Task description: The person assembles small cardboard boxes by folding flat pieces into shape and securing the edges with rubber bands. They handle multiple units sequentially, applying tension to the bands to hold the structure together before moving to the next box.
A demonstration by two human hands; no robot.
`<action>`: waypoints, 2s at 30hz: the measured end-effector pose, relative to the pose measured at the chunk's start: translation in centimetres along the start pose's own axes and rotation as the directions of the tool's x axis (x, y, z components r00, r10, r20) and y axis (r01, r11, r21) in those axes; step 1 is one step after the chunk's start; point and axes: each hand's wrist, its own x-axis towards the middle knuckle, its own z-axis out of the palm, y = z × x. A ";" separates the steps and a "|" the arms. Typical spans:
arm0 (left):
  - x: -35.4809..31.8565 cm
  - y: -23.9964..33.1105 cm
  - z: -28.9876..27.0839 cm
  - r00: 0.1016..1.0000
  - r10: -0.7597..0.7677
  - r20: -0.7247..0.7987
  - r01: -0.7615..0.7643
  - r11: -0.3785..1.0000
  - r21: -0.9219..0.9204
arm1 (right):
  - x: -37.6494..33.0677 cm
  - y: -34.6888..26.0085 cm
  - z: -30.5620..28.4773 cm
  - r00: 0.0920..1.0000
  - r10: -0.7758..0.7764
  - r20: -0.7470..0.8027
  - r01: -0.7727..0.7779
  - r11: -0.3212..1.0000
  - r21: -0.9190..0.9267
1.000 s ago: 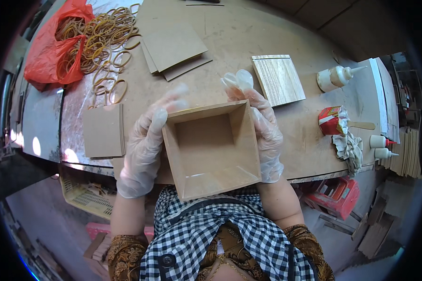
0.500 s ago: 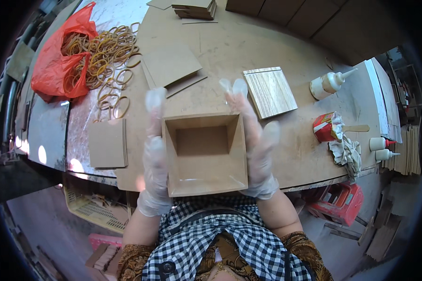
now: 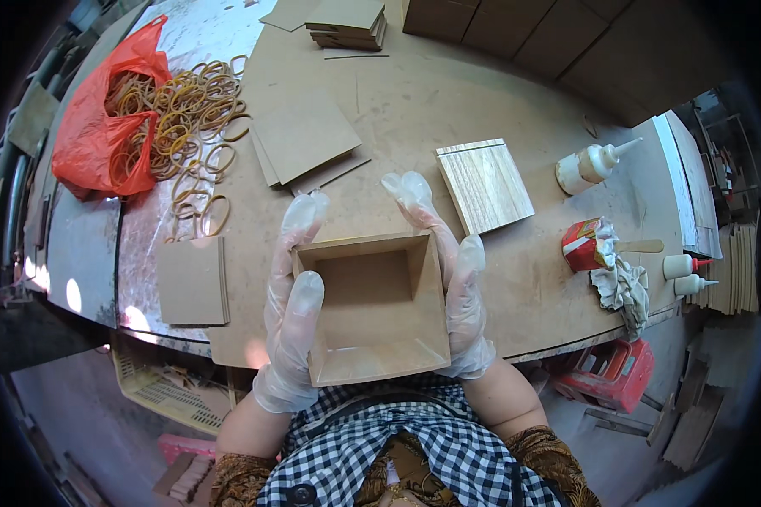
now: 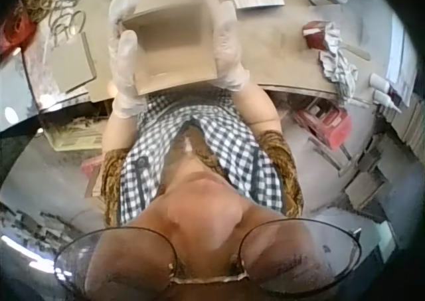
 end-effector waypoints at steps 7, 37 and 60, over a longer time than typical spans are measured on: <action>0.5 1.5 2.3 0.984 0.077 -0.161 -0.063 0.994 0.091 | 0.5 -1.6 0.1 0.983 0.048 -0.179 -0.028 0.993 0.112; -3.7 -1.0 0.3 0.938 -0.029 -0.347 0.076 0.990 0.123 | -1.0 1.8 1.9 0.983 -0.126 -0.137 0.152 0.967 0.206; -2.2 5.4 -3.9 0.936 -0.279 0.214 0.080 0.762 0.643 | -1.6 0.8 1.8 0.985 -0.155 -0.082 0.167 0.970 0.176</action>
